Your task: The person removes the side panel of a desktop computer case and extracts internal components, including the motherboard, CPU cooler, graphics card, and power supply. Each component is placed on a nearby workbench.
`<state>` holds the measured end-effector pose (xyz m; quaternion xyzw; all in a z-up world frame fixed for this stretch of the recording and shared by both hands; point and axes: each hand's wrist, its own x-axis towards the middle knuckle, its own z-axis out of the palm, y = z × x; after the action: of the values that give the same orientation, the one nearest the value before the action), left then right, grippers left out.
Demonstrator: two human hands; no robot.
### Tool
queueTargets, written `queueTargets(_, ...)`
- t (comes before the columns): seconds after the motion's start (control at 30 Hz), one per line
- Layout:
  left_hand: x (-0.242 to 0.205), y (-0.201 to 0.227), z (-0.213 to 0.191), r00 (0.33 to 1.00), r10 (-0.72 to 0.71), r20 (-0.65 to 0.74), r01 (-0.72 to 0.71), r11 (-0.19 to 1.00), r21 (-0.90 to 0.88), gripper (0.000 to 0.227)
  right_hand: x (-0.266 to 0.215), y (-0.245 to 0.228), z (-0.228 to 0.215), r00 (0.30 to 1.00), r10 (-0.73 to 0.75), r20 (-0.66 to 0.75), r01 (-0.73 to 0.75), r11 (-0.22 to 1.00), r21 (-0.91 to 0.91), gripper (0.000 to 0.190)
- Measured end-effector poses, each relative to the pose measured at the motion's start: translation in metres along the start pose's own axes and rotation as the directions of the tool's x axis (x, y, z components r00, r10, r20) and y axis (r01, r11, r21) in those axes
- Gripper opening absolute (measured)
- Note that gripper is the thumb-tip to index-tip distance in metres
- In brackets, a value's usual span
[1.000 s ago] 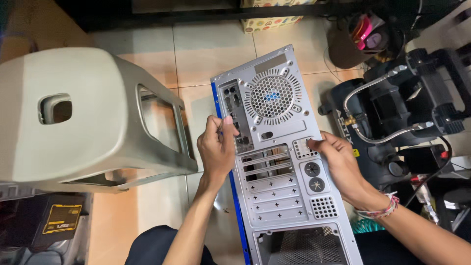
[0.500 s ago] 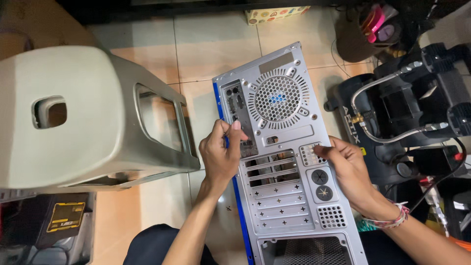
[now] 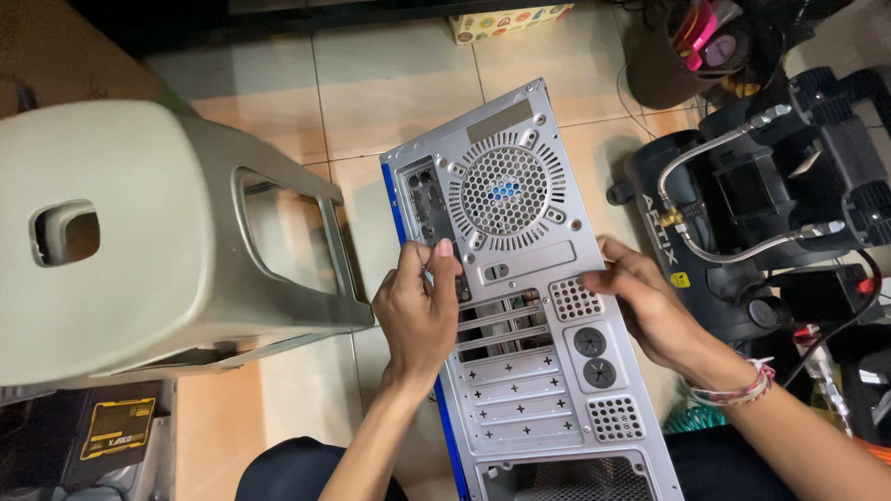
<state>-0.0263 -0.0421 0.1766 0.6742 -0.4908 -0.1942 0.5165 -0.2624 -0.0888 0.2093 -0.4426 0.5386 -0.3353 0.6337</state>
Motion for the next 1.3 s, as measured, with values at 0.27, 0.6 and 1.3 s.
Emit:
queueTargets(0.27, 0.004, -0.002, 0.001, 0.999, -0.048, 0.015, 0.049, 0.994, -0.095, 0.041, 0.021, 0.027, -0.014, 0.989, -0.041, 0.139, 0.007, 0.973, 0.232, 0.089)
queueTargets(0.6, 0.005, -0.039, -0.001, 0.91, -0.401, -0.102, 0.214, 0.667, -0.714, 0.033, 0.022, 0.023, 0.018, 0.994, -0.103, -0.025, 0.102, 0.994, -0.046, 0.075)
queueTargets(1.3, 0.03, 0.015, -0.021, 0.993, 0.013, 0.118, 0.05, 0.855, -0.516, 0.04, 0.03, 0.005, 0.027, 0.999, 0.037, -0.025, -0.028, 0.959, 0.28, 0.08)
